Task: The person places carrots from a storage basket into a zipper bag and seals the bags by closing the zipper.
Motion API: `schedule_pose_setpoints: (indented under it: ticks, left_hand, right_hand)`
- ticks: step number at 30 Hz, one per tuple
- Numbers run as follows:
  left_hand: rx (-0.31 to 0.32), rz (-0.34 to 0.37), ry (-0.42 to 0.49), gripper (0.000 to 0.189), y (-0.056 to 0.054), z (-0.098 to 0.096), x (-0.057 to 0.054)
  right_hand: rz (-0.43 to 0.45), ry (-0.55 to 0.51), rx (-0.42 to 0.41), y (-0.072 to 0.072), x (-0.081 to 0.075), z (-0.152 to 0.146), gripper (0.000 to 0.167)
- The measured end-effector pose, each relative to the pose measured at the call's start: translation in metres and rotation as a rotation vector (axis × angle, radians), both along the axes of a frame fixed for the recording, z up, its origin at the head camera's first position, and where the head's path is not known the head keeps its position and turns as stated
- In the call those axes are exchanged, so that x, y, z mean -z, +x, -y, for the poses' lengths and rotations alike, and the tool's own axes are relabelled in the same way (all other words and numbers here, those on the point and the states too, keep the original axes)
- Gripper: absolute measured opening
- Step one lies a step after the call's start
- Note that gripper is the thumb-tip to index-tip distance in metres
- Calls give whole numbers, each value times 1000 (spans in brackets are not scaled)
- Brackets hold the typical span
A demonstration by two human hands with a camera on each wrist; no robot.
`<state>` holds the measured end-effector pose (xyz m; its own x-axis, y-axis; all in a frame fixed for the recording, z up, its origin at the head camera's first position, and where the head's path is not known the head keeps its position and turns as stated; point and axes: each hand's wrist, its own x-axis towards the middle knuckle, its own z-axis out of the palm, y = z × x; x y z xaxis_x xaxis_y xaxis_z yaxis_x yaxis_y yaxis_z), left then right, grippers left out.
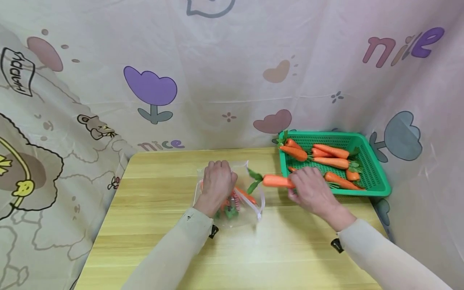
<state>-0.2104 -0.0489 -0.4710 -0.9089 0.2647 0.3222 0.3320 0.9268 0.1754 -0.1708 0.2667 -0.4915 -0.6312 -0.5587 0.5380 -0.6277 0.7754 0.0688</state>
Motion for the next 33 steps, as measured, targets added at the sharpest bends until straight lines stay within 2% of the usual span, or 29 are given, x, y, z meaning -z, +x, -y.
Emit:
schedule_pose_setpoints:
  ticks: [4,10,16,20,23,29,33]
  left_hand:
    - [-6,9,16,20,0,-3,-3]
    - [-27,25,8,18,1,-11,-8]
    - [-40,8,22,23,4,-17,-15]
    - [-49,43,32,24,5,-19,-19]
    - [-63,74,23,23,4,-20,-20]
    - [-79,63,18,24,3,-17,-20]
    - [-97,65,39,25,1,-13,-23]
  right_hand:
    - [23,45,-6,1,5,36,18]
    - [46,109,99,-12,9,90,26]
    - [11,162,98,-23,17,131,11]
    - [23,202,99,-26,25,140,10]
    - [42,192,90,-29,28,142,14]
    - [128,94,-26,-32,30,141,8]
    - [133,13,-108,-30,30,133,3]
